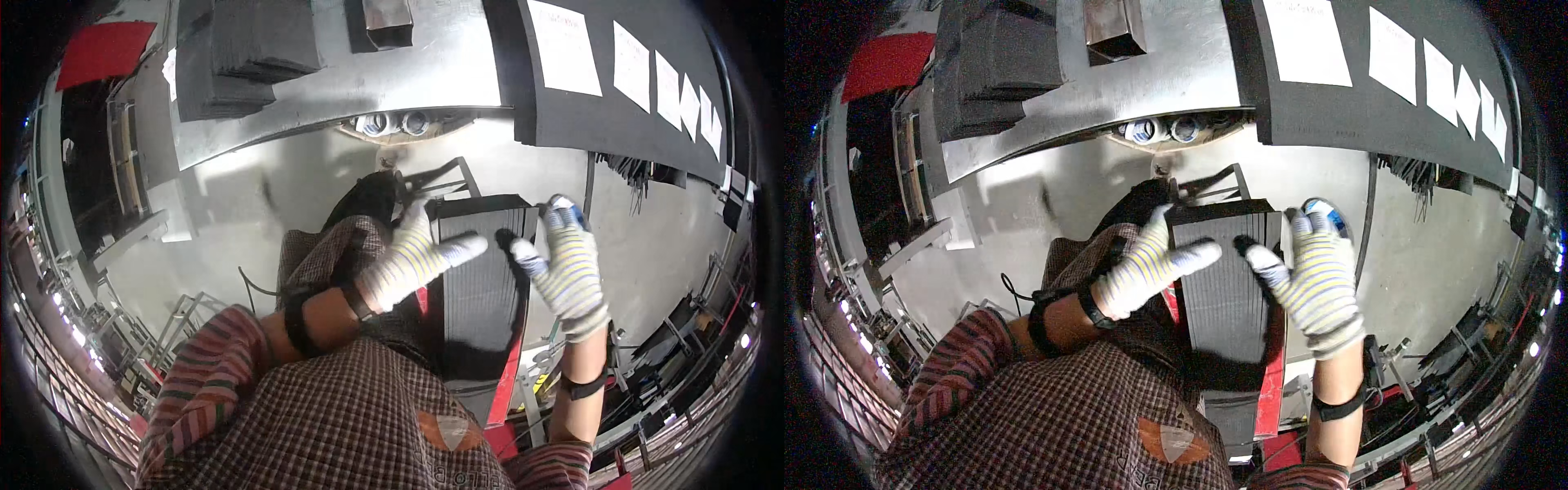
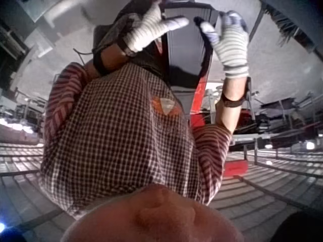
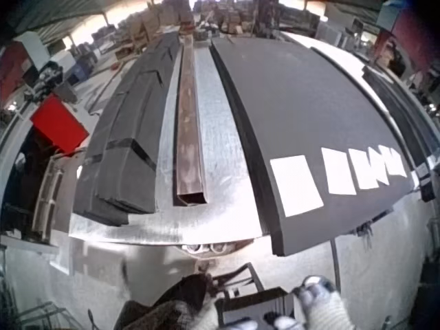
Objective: Apply adhesive tape or labels and stack black foam panels on a workbench.
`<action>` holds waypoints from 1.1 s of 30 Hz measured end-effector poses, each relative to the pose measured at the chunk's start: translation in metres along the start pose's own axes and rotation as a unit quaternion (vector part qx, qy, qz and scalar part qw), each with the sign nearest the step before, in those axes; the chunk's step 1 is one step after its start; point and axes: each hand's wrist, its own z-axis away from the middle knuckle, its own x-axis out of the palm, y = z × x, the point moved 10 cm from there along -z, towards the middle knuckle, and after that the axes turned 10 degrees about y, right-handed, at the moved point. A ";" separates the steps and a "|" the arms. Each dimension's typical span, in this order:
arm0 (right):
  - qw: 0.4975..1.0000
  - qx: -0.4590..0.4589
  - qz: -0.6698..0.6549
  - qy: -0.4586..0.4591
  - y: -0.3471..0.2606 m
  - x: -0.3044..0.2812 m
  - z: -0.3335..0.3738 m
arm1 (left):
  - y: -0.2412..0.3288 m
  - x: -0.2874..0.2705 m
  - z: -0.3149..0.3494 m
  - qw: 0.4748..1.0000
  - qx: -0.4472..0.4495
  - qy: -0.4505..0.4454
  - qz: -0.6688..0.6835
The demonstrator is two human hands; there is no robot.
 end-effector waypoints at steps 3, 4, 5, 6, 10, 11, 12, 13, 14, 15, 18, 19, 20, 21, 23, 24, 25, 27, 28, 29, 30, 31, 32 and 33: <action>0.955 0.121 -0.258 -0.076 0.001 -0.041 -0.008 | 0.063 -0.026 0.008 0.939 0.175 0.032 -0.294; 0.903 0.170 -0.359 -0.161 -0.020 -0.039 0.005 | 0.066 -0.008 0.028 0.959 0.056 -0.072 -0.269; 0.946 -0.012 -0.279 -0.167 -0.077 -0.054 0.008 | 0.076 0.018 0.055 0.963 0.043 -0.133 -0.229; 0.946 -0.204 -0.189 -0.168 -0.129 -0.057 0.021 | 0.083 0.021 0.079 0.913 0.151 -0.139 -0.353; 0.941 -0.097 -0.315 -0.071 -0.093 -0.100 -0.001 | 0.048 -0.032 0.088 0.982 -0.053 -0.126 -0.129; 0.963 -0.087 -0.222 -0.122 -0.061 -0.105 -0.003 | 0.048 -0.041 0.075 0.981 -0.051 -0.118 -0.146; 0.982 -0.069 -0.172 -0.030 -0.012 -0.085 -0.003 | 0.050 -0.053 0.057 0.979 0.081 -0.099 -0.157; 0.992 -0.042 -0.111 -0.039 0.020 -0.055 -0.012 | 0.032 -0.055 0.038 0.921 0.112 -0.142 -0.344; 0.964 0.037 -0.261 -0.032 0.053 -0.014 -0.007 | -0.003 -0.062 0.015 0.946 0.091 -0.130 -0.282; 0.908 0.145 -0.387 -0.072 0.082 0.044 0.010 | -0.010 -0.048 0.002 0.951 0.072 -0.151 -0.261; 0.871 0.122 -0.470 -0.080 0.097 0.100 0.039 | -0.011 -0.022 -0.009 0.884 0.333 -0.130 -0.301; 0.884 0.173 -0.433 -0.039 0.089 0.085 0.032 | -0.040 -0.032 -0.025 0.962 0.146 -0.139 -0.187; 0.893 0.224 -0.391 0.004 0.073 0.059 0.027 | -0.071 -0.038 -0.031 0.987 -0.047 -0.143 -0.059; 0.912 0.228 -0.329 0.090 0.067 0.033 0.033 | -0.070 -0.035 -0.027 0.965 0.002 -0.216 -0.148; 0.908 0.319 -0.179 0.203 0.024 -0.007 0.055 | -0.036 -0.025 -0.020 0.849 -0.009 -0.276 -0.451; 0.907 0.315 -0.192 0.201 -0.013 -0.012 0.054 | -0.047 -0.024 -0.018 0.824 -0.131 -0.299 -0.464; 0.925 0.304 -0.155 0.170 -0.042 -0.003 0.054 | -0.036 -0.015 -0.024 0.871 -0.018 -0.285 -0.399; 0.934 0.311 -0.095 0.147 -0.062 0.024 0.052 | -0.110 -0.037 -0.052 0.669 0.412 -0.213 -0.580; 0.926 0.341 -0.056 0.154 -0.055 0.033 0.064 | -0.082 -0.034 -0.055 0.781 0.437 -0.151 -0.419; 0.925 0.343 -0.056 0.156 -0.055 0.030 0.061 | -0.123 -0.055 -0.105 0.951 0.197 -0.077 -0.226; 0.929 0.328 -0.069 0.157 -0.060 0.030 0.053 | -0.189 -0.068 -0.138 0.998 -0.067 0.011 -0.006; 0.929 0.329 -0.072 0.155 -0.060 0.032 0.056 | -0.138 0.002 -0.129 0.982 0.063 -0.161 -0.073; 0.924 0.344 -0.067 0.152 -0.057 0.033 0.061 | -0.073 0.073 -0.094 0.917 0.191 -0.325 -0.128; 0.928 0.325 -0.064 0.172 -0.061 0.029 0.057 | -0.059 0.093 -0.092 0.946 0.074 -0.312 -0.053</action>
